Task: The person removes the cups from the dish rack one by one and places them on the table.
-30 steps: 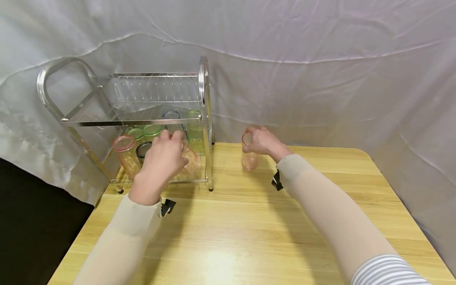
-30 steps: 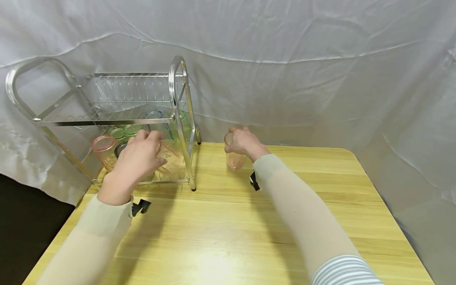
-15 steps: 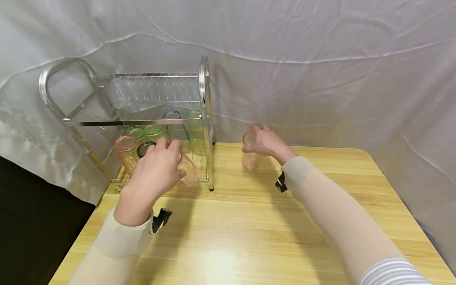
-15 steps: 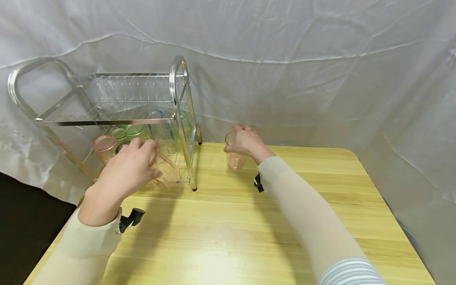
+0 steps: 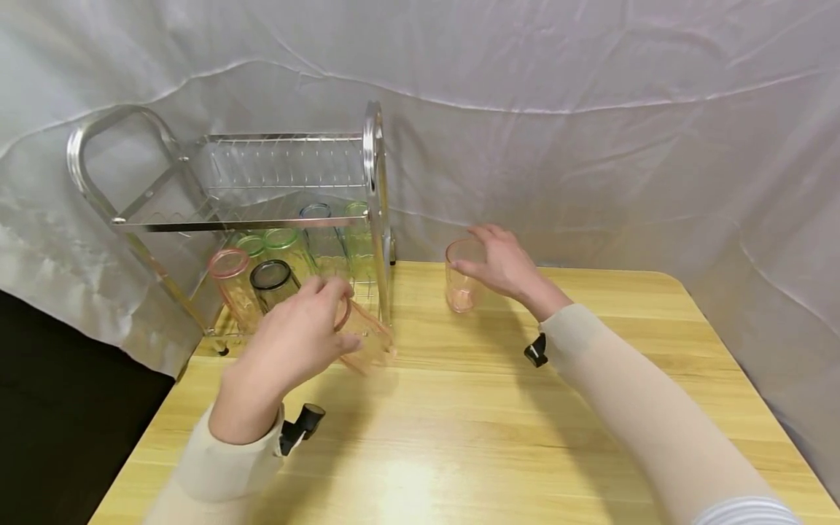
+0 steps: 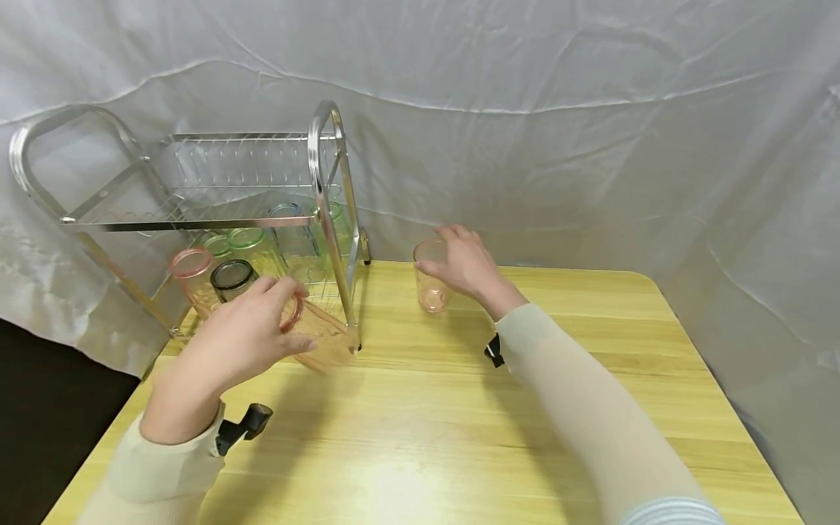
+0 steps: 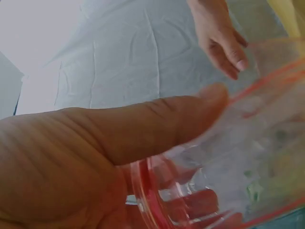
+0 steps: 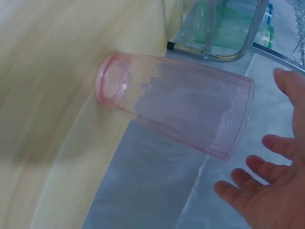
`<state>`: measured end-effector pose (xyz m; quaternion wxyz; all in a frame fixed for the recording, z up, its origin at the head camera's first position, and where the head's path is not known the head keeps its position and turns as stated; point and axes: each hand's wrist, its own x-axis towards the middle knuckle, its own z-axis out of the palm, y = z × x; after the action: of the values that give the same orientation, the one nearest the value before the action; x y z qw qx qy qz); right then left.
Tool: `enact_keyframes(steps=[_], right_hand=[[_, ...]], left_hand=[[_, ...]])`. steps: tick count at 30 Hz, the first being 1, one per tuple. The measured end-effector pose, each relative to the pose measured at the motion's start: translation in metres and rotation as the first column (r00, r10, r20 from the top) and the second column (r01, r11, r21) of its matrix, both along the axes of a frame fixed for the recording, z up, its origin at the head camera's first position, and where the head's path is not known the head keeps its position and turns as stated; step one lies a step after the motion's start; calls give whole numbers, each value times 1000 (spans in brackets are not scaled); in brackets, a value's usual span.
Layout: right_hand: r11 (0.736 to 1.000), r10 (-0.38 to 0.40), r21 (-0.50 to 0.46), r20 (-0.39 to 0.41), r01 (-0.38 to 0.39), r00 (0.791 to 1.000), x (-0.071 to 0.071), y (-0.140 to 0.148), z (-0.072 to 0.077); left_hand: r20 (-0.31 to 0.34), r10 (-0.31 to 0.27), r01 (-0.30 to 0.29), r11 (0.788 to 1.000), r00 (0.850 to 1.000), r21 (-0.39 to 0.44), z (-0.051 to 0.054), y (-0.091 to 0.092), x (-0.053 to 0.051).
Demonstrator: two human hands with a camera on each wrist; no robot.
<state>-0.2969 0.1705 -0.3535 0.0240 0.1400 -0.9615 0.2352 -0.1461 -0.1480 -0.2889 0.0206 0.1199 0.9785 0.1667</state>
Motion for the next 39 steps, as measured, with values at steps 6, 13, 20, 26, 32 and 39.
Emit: enact_keyframes(steps=[6,13,20,26,32,39], right_hand=[[993,8,-117,-137,-25,991,18,12,-5],[980,-34,-199,-258,-18,965,45,21,-14],[939,-72,-345,-175,8,982,70,25,-28],[852,-49,-521,18,51,999,90,32,-37],[737,124,-676,127,-6,984,106,35,-53],[620,308,-781,145,-82,940,115,34,-65]], left_hand=[[13,-8,7,995,1000,101,-14,10,-4],[24,-10,4,964,1000,266,-32,18,-11],[95,-7,-35,897,995,440,-52,30,-16],[110,-8,-55,830,994,554,-74,44,-21],[156,-16,-94,736,988,670,-92,49,-26],[211,-87,-112,625,974,772,-107,59,-29]])
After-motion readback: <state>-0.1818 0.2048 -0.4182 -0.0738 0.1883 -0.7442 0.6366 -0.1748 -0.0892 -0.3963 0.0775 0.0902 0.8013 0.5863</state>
